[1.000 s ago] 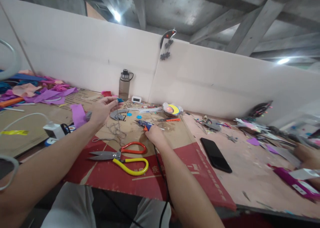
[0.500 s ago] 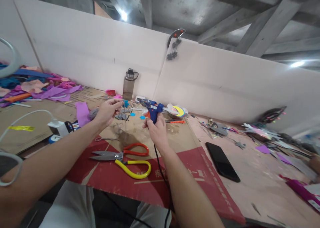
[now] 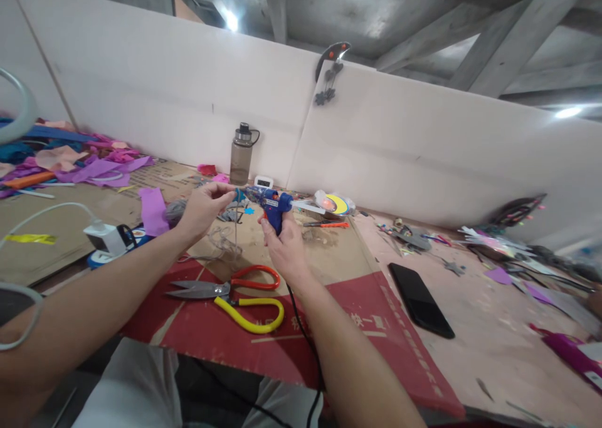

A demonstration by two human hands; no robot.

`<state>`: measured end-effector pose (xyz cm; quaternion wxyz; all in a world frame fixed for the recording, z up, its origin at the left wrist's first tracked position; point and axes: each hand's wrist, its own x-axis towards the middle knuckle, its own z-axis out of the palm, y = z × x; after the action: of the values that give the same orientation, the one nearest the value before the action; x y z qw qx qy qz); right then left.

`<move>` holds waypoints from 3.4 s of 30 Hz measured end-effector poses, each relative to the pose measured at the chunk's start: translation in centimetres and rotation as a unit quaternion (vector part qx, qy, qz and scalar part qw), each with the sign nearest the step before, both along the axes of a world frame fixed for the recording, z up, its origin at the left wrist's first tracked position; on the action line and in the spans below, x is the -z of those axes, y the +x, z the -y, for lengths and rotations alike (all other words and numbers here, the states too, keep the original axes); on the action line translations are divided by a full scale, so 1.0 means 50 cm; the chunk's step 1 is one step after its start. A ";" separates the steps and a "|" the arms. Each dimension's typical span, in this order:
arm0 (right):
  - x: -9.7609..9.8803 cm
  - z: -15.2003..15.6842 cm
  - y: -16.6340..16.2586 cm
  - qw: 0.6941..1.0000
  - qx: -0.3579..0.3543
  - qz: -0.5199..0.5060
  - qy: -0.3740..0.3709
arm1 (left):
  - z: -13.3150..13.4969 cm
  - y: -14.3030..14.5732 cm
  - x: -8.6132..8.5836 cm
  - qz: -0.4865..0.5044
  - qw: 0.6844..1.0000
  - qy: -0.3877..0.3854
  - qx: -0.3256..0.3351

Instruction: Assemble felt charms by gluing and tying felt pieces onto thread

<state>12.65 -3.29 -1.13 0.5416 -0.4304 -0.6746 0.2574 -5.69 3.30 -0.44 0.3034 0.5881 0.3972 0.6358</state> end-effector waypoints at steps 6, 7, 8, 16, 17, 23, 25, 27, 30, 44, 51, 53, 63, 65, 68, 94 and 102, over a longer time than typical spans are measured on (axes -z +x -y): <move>0.007 -0.003 0.002 1.000 0.002 0.009 0.000 | 0.005 0.001 -0.002 -0.013 1.000 0.002 0.007; 0.009 -0.005 0.003 1.000 0.006 0.016 0.005 | 0.005 0.001 -0.002 -0.014 1.000 0.000 0.006; 0.011 -0.007 0.005 1.000 0.011 0.023 0.013 | 0.005 0.001 -0.002 -0.015 1.000 0.000 0.005; 0.015 -0.011 0.009 0.995 0.041 0.076 0.049 | -0.002 0.000 0.005 -0.015 1.000 0.005 0.009; 0.014 -0.010 0.008 0.995 0.041 0.075 0.051 | -0.002 0.000 0.005 -0.014 1.000 0.004 0.007; 0.011 -0.007 0.007 0.995 0.044 0.079 0.048 | 0.003 0.002 0.001 -0.020 1.000 0.007 -0.001; 0.010 -0.007 0.007 0.995 0.042 0.081 0.046 | 0.005 0.003 0.000 -0.026 1.000 0.008 -0.002; 0.011 -0.006 0.007 0.995 0.039 0.080 0.045 | 0.007 0.003 -0.001 -0.028 1.000 0.006 -0.003; 0.013 -0.008 0.007 0.995 0.041 0.075 0.045 | 0.006 0.003 -0.001 -0.021 1.000 0.005 -0.004; 0.023 -0.014 0.008 0.996 0.034 0.053 0.059 | 0.002 0.003 0.001 -0.025 1.000 0.011 -0.005; 0.021 -0.013 0.005 0.996 0.030 0.048 0.063 | 0.004 0.003 0.000 -0.027 1.000 0.004 -0.006; 0.020 -0.013 0.005 0.996 0.032 0.049 0.065 | 0.005 0.004 0.000 -0.030 1.000 0.008 -0.004; 0.020 -0.011 0.006 0.996 0.035 0.057 0.067 | 0.003 0.004 -0.001 -0.023 1.000 0.002 -0.009; 0.020 -0.011 0.005 0.996 0.037 0.053 0.068 | 0.004 0.004 -0.001 -0.028 1.000 0.000 -0.007; 0.020 -0.011 0.005 0.996 0.035 0.051 0.070 | 0.004 0.005 -0.001 -0.027 1.000 0.005 -0.011; 0.020 -0.067 0.071 0.980 0.083 -0.003 -0.181 | -0.002 -0.003 -0.002 -0.026 0.999 -0.005 -0.031; 0.046 -0.087 0.115 0.940 0.069 0.132 -0.307 | 0.007 0.004 -0.002 -0.025 0.999 -0.022 0.039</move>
<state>18.41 1.07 -3.43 0.3060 -0.6515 -0.5966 0.3550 -5.49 2.97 -0.33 0.3313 0.6119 0.3950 0.5998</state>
